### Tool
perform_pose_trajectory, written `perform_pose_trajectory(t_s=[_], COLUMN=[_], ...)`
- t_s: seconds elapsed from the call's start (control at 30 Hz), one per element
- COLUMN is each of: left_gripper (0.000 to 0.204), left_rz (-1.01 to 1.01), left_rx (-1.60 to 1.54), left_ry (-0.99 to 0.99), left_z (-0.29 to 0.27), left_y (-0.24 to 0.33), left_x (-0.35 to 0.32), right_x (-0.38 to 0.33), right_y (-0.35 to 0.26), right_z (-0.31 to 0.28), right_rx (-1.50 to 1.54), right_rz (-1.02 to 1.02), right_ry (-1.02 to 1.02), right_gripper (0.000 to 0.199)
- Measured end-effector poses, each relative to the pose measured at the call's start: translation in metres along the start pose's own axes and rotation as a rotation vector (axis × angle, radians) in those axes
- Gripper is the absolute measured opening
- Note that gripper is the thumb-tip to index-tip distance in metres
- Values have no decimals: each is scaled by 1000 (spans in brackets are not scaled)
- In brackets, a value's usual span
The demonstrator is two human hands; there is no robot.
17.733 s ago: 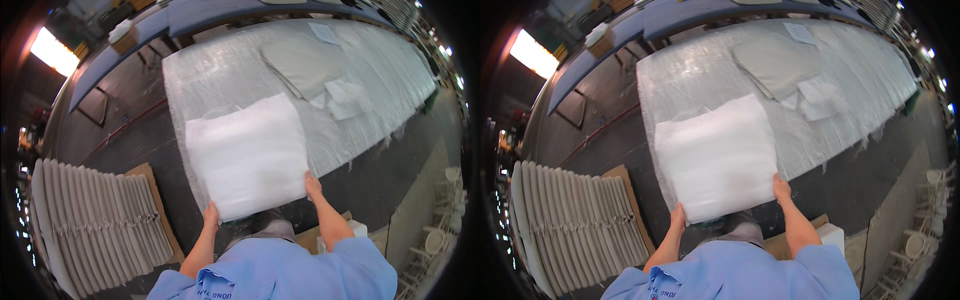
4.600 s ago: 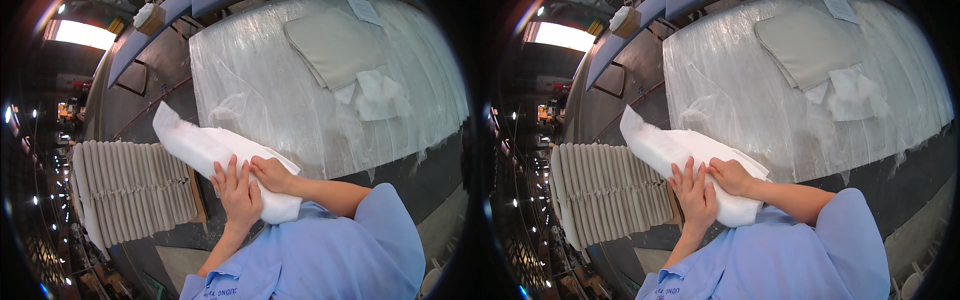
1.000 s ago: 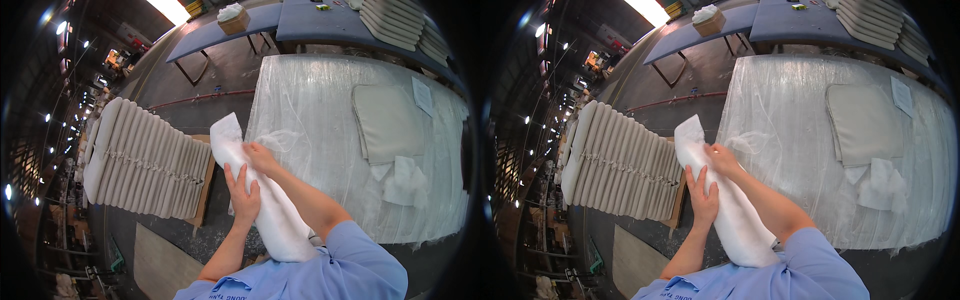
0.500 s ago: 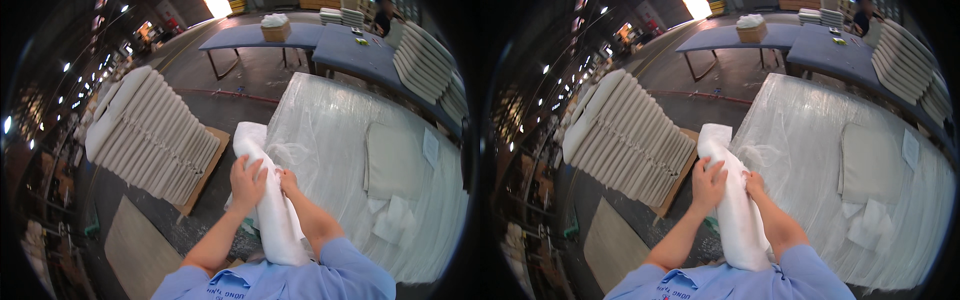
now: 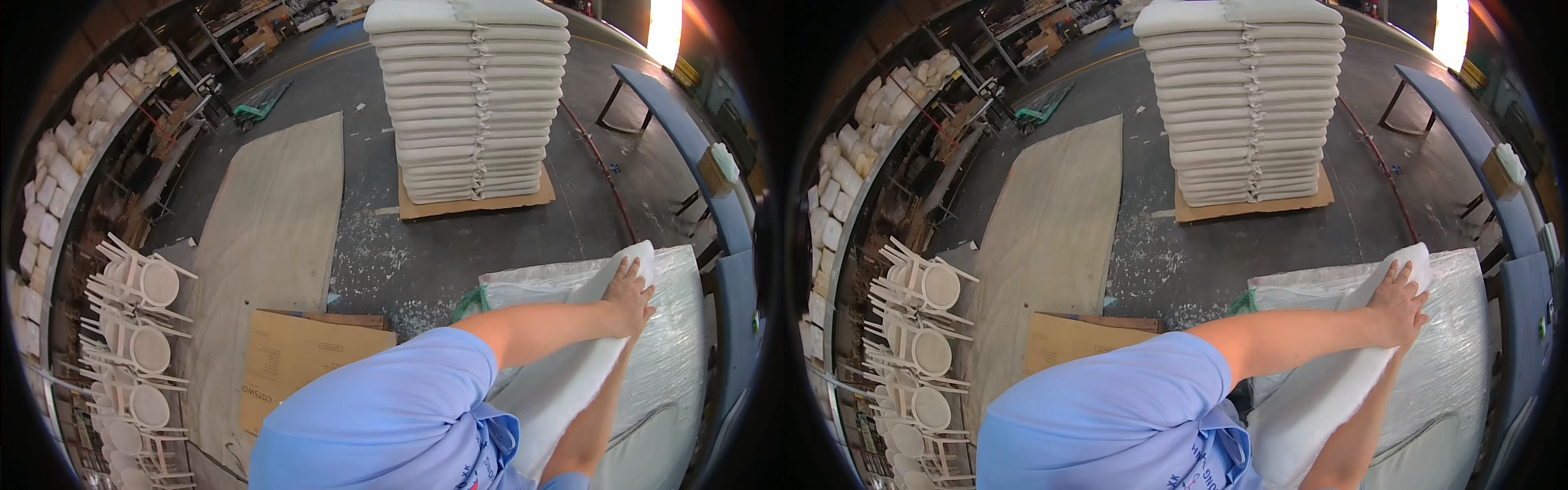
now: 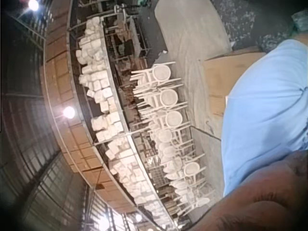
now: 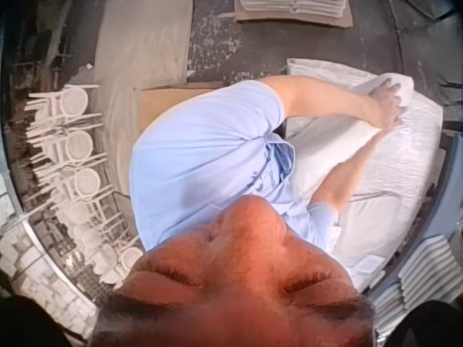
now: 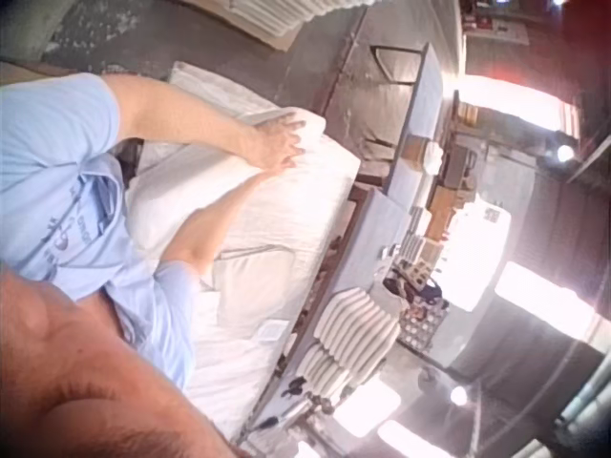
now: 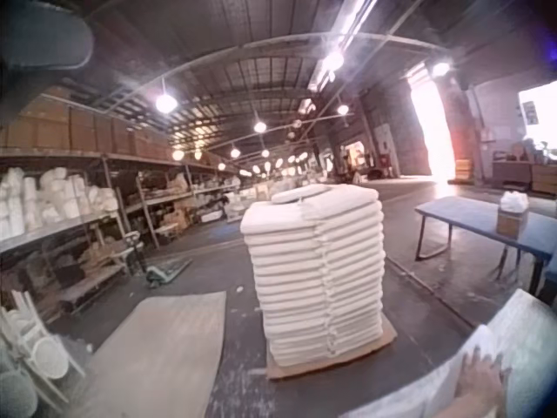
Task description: The person picks up a white cushion and places it on a stack. They then take a white sheet of paper, fold it over the cushion, and roll the cushion tightly within the paper. The wrapped cushion is placed on a table.
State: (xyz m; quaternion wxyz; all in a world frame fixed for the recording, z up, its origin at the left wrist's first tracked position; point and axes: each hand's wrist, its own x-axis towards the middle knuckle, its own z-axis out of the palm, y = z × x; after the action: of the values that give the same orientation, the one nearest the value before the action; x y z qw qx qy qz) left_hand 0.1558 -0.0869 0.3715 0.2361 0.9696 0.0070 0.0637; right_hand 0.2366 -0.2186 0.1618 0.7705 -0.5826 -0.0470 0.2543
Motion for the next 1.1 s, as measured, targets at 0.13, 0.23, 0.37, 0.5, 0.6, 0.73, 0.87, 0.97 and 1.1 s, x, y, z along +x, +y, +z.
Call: perform_pose_trajectory(t_s=[0.13, 0.23, 0.37, 0.5, 0.6, 0.73, 0.87, 0.97, 1.1], left_gripper=[64, 63, 62, 59, 60, 60, 70, 72, 72], left_rz=[7, 43, 53, 189, 190, -558, -699, -631, -302], left_rx=[90, 83, 71, -222, -708, -1420, -1770, -1985, -1407], left_ry=[74, 178, 155, 163, 360, 99, -339, -276, -35], left_z=[2, 8, 7, 9, 19, 47, 82, 74, 36], left_y=[-16, -25, -28, -5, -40, -88, -103, -70, -20], left_x=[17, 21, 24, 22, 21, 13, -2, -6, -16], right_x=[1, -10, -31, -56, -58, -63, -56, -63, -104], right_y=[-45, -66, -64, -71, -86, -98, -110, -111, -128], right_z=[8, 24, 80, 23, 32, 57, 89, 92, 75], right_rx=[-228, -164, -14, -59, -85, -41, -207, -214, 219], right_rz=[-191, -232, -377, -62, -18, 150, 203, 142, -192], right_ry=[-32, 172, 140, 214, 234, 243, 259, 365, 387], right_gripper=[49, 45, 33, 28, 26, 26, 27, 27, 28])
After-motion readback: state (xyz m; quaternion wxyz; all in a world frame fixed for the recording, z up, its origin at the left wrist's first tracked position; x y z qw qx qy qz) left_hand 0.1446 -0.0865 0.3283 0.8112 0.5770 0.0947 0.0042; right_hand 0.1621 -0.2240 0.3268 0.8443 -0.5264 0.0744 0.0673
